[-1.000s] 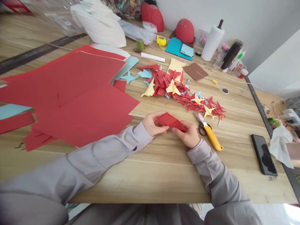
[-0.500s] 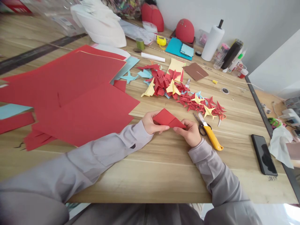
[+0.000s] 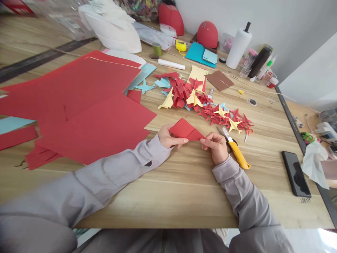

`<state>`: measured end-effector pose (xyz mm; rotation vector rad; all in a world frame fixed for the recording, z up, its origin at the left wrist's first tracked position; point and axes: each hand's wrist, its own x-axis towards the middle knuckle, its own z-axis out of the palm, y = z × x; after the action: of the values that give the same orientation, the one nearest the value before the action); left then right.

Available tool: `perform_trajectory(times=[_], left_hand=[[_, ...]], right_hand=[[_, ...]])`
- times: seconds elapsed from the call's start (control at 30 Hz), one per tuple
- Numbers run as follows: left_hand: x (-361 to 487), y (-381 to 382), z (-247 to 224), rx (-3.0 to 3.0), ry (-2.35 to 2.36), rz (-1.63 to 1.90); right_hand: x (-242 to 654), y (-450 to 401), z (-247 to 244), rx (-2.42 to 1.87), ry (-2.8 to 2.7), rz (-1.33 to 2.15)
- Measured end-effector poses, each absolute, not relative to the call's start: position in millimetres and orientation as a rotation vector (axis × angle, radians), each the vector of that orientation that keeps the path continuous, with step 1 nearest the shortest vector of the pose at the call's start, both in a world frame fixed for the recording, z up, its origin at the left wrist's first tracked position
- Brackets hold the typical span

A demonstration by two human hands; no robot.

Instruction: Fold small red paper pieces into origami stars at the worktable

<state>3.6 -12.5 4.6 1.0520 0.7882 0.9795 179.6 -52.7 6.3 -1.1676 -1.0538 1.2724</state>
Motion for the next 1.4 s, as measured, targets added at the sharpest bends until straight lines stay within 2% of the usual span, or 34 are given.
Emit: perform_trajectory(times=[0.43, 0.63, 0.87, 1.13, 1.4], left_hand=[[8, -10, -3, 0.862, 0.755, 1.069], [5, -10, 2, 0.848, 0.702, 0.914], [-1, -6, 0, 0.75, 0.624, 0.887], [-2, -3, -1, 0.643, 0.55, 0.853], [9, -11, -9, 0.924, 0.766, 1.016]], right_hand=[[179, -52, 5, -1.15, -1.06, 1.229], [179, -52, 2, -1.156, -1.085, 1.201], [178, -52, -2, -1.163, -1.107, 1.167], [170, -57, -4, -1.072, -1.432, 1.101], [172, -60, -5, -1.13, -1.858, 0.765]])
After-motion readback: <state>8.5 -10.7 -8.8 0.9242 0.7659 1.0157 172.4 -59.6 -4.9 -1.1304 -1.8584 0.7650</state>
